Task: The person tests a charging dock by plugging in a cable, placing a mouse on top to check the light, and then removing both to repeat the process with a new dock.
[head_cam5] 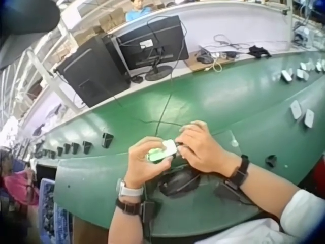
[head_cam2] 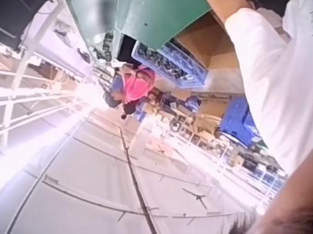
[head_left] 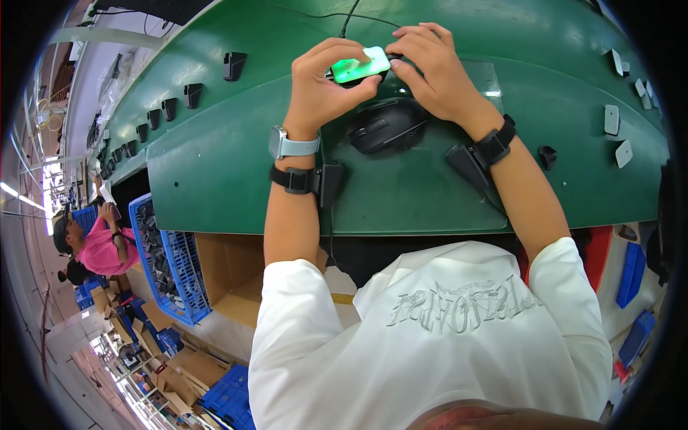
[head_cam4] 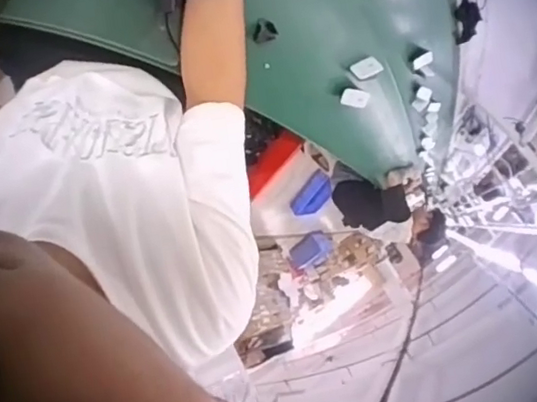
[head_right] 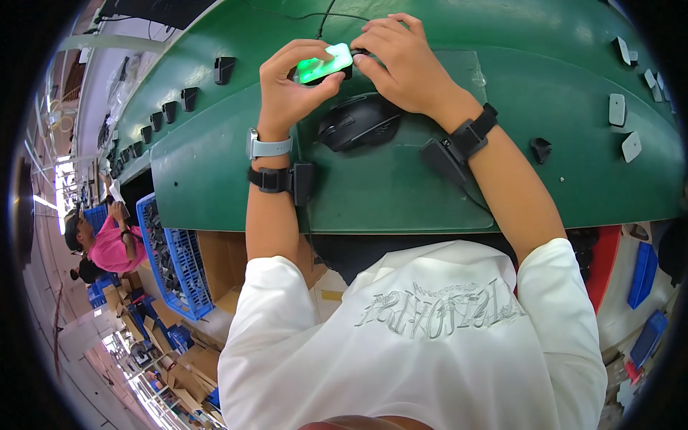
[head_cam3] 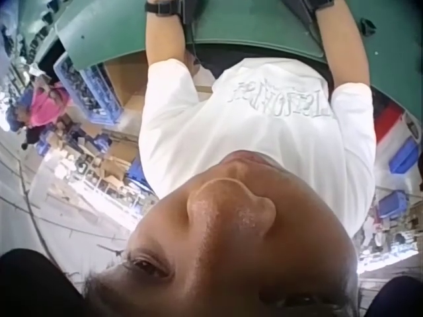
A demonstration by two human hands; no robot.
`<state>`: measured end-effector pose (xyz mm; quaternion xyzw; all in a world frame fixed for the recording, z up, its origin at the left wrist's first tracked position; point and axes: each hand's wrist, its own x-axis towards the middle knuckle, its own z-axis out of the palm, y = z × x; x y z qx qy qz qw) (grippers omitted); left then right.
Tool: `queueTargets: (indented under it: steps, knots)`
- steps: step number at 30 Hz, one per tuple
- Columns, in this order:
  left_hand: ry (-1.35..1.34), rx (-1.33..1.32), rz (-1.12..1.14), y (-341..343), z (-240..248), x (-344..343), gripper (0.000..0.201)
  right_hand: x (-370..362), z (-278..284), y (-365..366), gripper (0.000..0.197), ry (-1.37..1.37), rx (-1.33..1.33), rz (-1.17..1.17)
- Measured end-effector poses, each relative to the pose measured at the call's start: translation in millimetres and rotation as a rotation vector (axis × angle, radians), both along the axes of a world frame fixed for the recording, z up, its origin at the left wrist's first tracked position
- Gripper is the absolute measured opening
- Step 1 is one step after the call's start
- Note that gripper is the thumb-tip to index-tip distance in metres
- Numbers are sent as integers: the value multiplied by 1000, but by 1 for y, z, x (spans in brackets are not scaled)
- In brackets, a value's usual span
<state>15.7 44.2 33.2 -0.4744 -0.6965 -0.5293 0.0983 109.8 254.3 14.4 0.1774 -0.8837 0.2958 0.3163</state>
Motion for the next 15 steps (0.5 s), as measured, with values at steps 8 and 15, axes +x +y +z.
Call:
queueTargets:
  steps: [8,15]
  knots:
    - [-54,12,-39,-1,-2,1,28,2,5,-1,18,-24,-54,80]
    - [-165,10,-38,-2,-3,5,29,2,3,0,18,-24,-68,106]
